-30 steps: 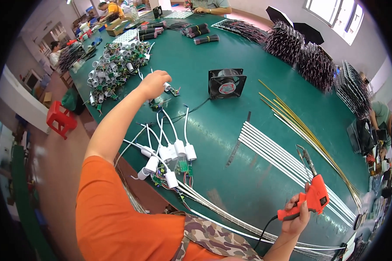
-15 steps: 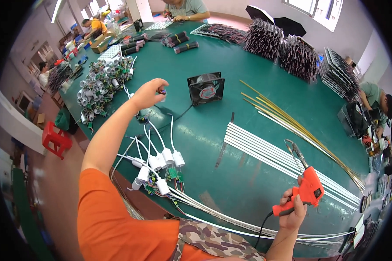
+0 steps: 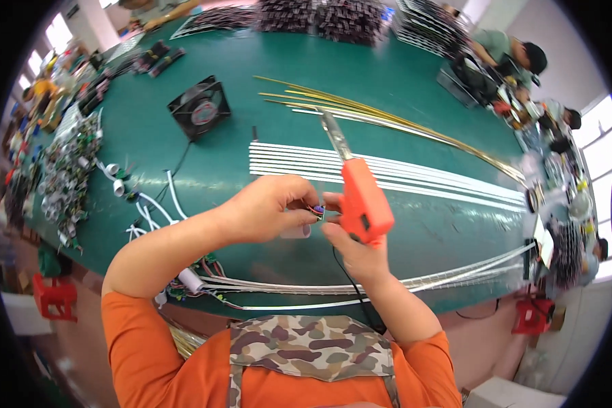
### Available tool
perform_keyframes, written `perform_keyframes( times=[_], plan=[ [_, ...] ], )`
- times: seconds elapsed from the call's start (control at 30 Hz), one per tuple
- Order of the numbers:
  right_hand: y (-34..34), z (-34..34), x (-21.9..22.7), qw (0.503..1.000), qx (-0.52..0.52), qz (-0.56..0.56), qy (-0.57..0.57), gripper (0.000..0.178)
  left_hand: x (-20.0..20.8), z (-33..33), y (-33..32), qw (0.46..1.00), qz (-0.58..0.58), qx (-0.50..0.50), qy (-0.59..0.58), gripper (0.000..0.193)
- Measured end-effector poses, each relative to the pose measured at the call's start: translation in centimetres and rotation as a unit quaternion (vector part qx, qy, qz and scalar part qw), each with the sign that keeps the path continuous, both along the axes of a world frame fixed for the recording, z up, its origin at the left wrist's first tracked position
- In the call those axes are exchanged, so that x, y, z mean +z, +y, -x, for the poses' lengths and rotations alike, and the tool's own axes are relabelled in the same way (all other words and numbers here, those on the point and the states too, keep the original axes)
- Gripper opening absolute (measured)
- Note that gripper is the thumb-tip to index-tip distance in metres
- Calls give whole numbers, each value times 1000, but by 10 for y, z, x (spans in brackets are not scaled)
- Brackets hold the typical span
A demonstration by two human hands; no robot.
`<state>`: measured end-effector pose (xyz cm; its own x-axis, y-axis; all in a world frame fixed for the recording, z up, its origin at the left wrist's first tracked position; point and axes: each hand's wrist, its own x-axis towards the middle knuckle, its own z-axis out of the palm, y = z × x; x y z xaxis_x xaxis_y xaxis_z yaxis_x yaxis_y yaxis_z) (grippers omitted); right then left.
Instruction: The person assembles LED strips and electronic wires onto circuit boards using a soldering iron, then cools the connections with a cooling fan.
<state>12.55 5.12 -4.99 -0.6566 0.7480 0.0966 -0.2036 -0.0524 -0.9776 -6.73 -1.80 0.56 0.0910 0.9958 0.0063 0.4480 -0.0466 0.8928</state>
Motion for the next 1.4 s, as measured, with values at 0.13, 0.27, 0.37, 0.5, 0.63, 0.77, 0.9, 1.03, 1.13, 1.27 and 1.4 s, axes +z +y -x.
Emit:
perform_keyframes(
  times=[0.13, 0.27, 0.37, 0.5, 0.63, 0.77, 0.9, 1.03, 1.13, 1.27, 1.4],
  plan=[
    [2, -9, -8, 995, -52, -85, 6, 30, -9, -22, 11, 1000, 4, 17, -8, 17],
    [6, -16, 0, 999, -44, -26, -17, 25, -15, -28, 11, 995, 47, 27, -81, 21],
    [7, -14, -4, 998, -57, -16, 21, 22, -20, -33, 12, 999, -11, 42, -14, 21],
    [10, -13, -8, 993, -73, -88, 6, 24, -15, -30, 11, 996, -24, 26, 79, 20],
    [14, -14, -20, 993, -52, -103, -15, 32, -4, -16, 12, 996, 39, 40, -71, 11],
    [14, -15, -23, 998, -20, -61, 12, 39, 11, -21, 20, 964, 87, 20, -251, 6],
    [16, -19, 0, 999, 3, 37, 10, 26, -6, -9, 12, 948, -8, 51, -313, 18],
    [23, -18, 0, 991, -34, 99, 79, 21, -28, -21, 21, 950, 94, 35, -296, 41],
    [20, -19, 0, 991, -60, 76, 88, 22, -23, -44, 21, 964, 106, 37, -240, 46],
    [21, -19, -3, 994, -91, 28, 48, 24, -25, -49, 30, 982, 112, 70, -135, 35],
    [30, -21, -5, 993, -89, -70, 20, 31, -23, -42, 29, 987, 135, 43, -75, 29]
  ],
)
